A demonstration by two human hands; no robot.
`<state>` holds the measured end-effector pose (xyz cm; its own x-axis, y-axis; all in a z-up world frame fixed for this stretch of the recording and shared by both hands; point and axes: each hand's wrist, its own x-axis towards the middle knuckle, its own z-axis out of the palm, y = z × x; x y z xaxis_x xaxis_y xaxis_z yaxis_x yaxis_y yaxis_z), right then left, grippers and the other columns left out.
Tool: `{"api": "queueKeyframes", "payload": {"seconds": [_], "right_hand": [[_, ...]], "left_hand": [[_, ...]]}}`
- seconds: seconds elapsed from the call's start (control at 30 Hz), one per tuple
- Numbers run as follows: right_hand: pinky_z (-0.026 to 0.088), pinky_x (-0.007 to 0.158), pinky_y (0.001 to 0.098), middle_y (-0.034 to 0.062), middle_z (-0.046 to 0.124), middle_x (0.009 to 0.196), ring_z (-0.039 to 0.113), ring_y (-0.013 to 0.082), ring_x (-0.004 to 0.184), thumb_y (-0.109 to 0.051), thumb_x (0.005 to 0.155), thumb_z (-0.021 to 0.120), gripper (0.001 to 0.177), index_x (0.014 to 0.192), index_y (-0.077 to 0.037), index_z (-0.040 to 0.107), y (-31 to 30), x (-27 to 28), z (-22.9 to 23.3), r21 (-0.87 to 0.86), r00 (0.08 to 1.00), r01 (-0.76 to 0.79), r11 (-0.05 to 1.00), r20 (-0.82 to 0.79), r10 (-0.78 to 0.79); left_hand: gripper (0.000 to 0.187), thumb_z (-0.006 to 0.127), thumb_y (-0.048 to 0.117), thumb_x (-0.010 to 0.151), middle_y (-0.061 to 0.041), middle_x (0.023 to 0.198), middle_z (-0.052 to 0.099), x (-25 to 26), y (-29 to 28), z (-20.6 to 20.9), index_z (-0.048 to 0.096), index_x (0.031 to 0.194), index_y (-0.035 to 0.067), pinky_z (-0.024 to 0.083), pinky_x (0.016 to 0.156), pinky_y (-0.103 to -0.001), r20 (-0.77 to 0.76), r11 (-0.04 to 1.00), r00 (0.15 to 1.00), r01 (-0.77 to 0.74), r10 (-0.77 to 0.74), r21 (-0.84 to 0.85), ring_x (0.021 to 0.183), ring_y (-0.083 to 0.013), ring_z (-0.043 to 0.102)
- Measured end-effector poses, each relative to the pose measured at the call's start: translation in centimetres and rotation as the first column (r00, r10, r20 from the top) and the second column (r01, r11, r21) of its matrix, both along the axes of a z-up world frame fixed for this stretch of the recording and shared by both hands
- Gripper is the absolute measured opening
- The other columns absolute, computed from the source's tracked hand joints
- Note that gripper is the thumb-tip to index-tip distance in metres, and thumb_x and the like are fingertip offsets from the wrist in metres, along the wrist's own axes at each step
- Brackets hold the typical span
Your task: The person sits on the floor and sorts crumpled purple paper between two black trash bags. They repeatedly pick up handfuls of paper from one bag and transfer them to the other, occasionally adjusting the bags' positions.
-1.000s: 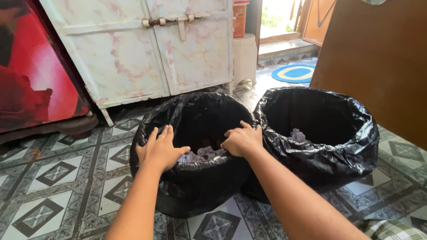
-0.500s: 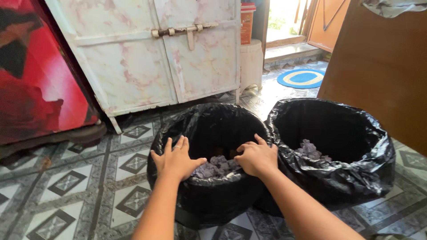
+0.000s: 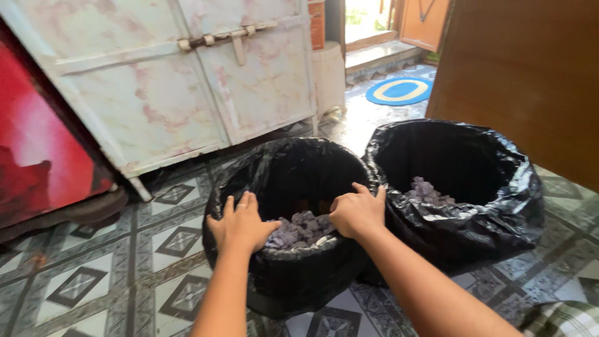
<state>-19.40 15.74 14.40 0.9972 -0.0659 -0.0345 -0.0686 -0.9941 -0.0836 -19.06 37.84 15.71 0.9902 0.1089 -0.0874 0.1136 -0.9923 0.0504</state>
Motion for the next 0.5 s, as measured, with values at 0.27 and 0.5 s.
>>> {"api": "queueKeyframes", "payload": {"seconds": [0.27,0.5], "right_hand": [[0.008,0.115,0.061,0.0291,0.008,0.167,0.005,0.0448,0.153,-0.033,0.077,0.072,0.106,0.156,-0.004,0.007,-0.6,0.2,-1.4,0.211,0.922,0.078,0.974,0.356,-0.151],[0.022,0.126,0.051,0.0303,0.045,0.147,0.046,0.0436,0.138,-0.016,0.085,0.067,0.081,0.152,0.006,0.028,-1.6,2.4,-4.8,0.413,0.832,0.169,0.895,0.428,-0.355]], "left_hand": [[0.106,0.072,0.014,0.081,0.004,0.174,-0.005,-0.6,-0.6,-0.3,0.013,0.164,0.042,0.026,0.117,-0.062,0.186,0.955,0.948,-0.223,0.26,-0.198,0.159,-0.0321,0.006],[0.059,0.059,0.002,0.088,-0.029,0.136,0.06,3.9,3.9,-8.6,0.042,0.144,0.003,0.05,0.101,-0.049,0.091,0.453,0.71,-0.34,0.698,-0.824,0.123,-0.0438,0.062]]}}
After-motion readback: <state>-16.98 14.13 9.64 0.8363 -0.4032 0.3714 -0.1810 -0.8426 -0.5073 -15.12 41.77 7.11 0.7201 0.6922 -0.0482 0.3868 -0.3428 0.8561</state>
